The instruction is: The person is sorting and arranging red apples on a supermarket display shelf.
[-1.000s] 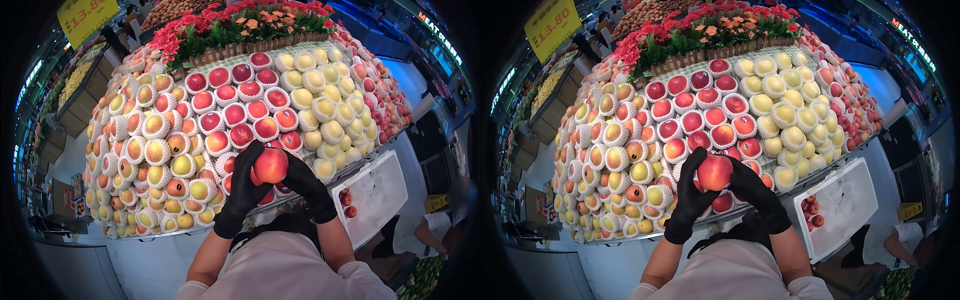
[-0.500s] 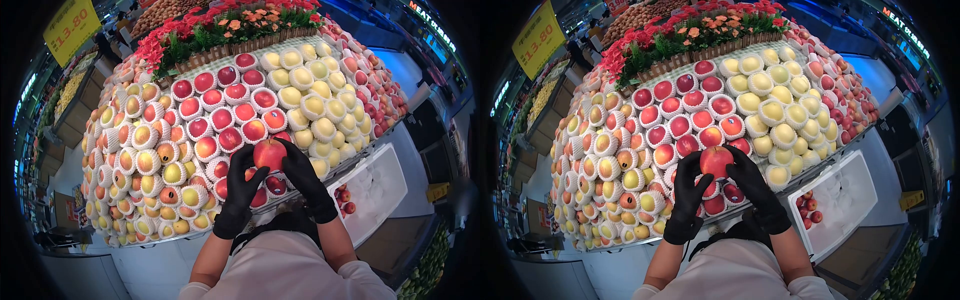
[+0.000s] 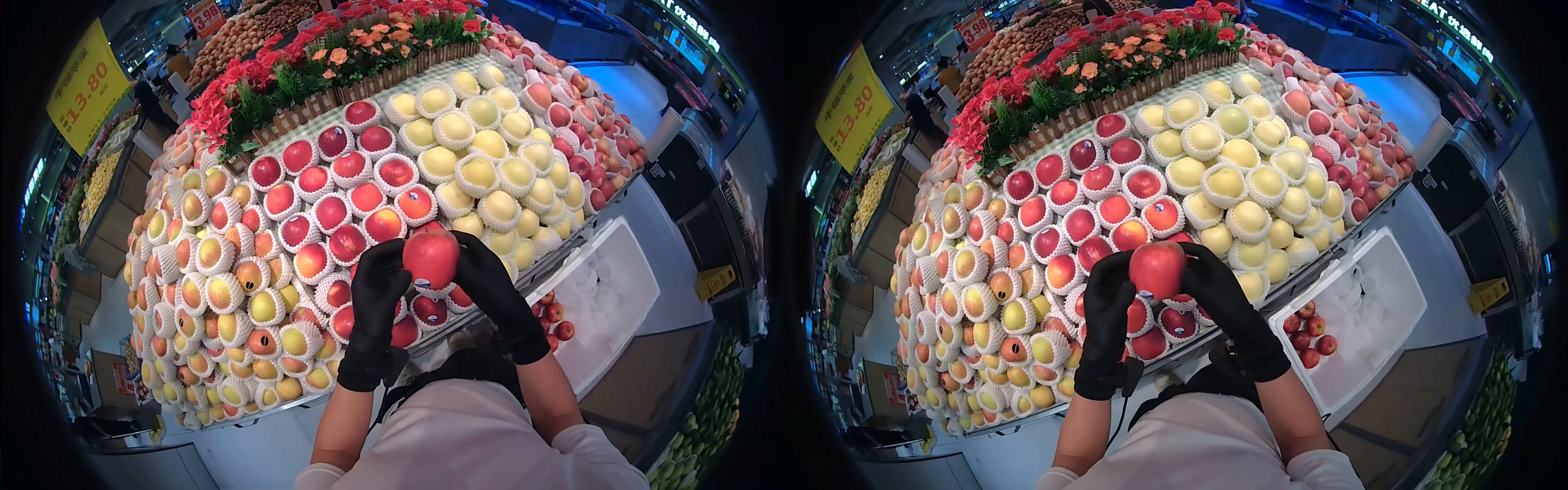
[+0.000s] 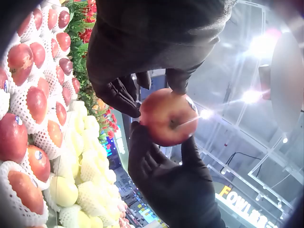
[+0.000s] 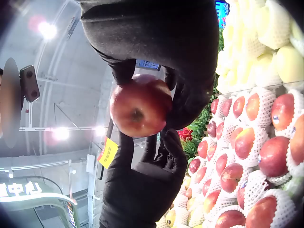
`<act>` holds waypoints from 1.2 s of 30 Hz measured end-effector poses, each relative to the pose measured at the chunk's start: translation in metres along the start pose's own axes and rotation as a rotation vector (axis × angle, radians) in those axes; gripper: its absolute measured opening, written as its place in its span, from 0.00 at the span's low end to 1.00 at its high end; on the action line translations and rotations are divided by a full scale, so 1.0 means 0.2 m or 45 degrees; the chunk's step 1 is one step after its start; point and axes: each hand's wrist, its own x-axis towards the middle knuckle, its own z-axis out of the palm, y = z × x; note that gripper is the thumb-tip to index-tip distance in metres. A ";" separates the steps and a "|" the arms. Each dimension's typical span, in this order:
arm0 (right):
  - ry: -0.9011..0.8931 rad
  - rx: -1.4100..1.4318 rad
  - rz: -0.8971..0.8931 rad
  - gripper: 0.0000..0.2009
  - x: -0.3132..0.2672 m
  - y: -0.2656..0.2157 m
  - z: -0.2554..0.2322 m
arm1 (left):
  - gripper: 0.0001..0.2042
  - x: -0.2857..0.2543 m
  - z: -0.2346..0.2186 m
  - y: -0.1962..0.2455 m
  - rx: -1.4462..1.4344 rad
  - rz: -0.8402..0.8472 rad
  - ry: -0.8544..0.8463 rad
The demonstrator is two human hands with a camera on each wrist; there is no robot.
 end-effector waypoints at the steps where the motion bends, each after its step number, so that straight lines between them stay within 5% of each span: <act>1: 0.036 0.005 0.015 0.26 0.00 -0.01 -0.01 | 0.20 0.01 0.02 0.01 0.020 -0.046 0.011; 7: 0.201 -0.219 -0.101 0.24 0.02 0.03 -0.01 | 0.18 0.00 0.07 -0.01 0.048 -0.145 0.029; 12: 0.037 -0.103 -0.050 0.21 0.03 0.01 -0.03 | 0.18 0.01 0.00 -0.05 -0.086 -0.301 0.109; 21: -0.033 -0.110 -0.087 0.21 0.05 0.01 0.02 | 0.16 -0.01 -0.07 -0.03 0.139 -0.091 0.131; 28: 0.099 -0.211 -0.121 0.22 0.10 0.09 0.06 | 0.16 -0.03 -0.05 0.00 0.081 -0.149 0.210; 33: -0.030 -0.092 -0.050 0.21 0.09 0.03 0.08 | 0.15 -0.03 -0.08 0.03 -0.038 -0.259 0.245; 36: -0.089 -0.063 -0.022 0.21 0.09 0.04 0.08 | 0.18 -0.02 -0.11 0.04 0.372 -0.170 0.098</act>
